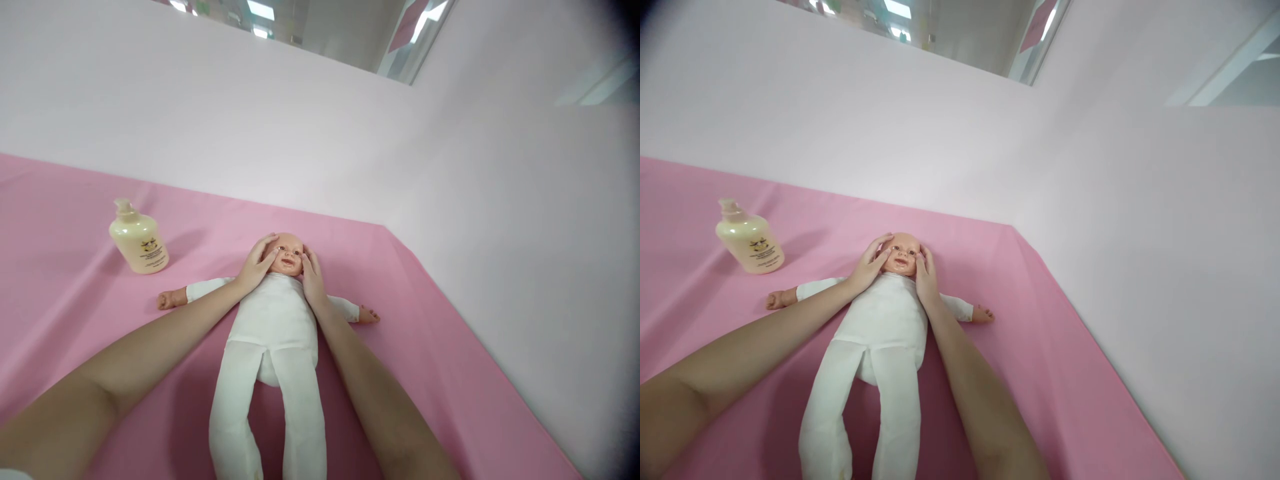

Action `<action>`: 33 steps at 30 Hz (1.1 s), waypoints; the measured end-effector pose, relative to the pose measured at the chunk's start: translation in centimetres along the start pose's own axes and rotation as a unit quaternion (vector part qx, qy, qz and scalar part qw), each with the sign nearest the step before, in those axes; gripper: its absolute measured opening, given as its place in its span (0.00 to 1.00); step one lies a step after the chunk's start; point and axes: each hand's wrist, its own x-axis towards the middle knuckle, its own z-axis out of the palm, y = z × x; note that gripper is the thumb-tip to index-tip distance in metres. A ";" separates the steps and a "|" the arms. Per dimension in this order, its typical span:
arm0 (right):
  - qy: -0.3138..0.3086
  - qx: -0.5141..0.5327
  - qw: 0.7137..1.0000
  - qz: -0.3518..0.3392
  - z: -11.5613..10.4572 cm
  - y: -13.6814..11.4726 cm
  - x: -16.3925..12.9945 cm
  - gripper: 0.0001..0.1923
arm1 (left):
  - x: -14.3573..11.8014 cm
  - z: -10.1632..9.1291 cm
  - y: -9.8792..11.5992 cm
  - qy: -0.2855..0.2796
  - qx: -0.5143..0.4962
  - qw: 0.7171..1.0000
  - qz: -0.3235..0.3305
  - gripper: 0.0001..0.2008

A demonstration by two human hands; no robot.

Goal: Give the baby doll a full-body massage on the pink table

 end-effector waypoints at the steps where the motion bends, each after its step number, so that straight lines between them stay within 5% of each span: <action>1: -0.001 0.000 1.000 -0.005 0.0 -0.1 0.0 0.25 | 0.0 0.0 -0.1 -0.001 0.000 1.000 0.003 0.20; 13: -0.041 0.010 0.999 0.017 0.4 -1.2 -0.5 0.38 | -0.1 0.0 -0.8 -0.021 0.087 0.995 0.054 0.31; 33: 0.003 -0.027 1.000 -0.008 0.0 0.2 0.1 0.24 | -0.1 0.2 -0.9 0.013 0.046 0.998 0.040 0.22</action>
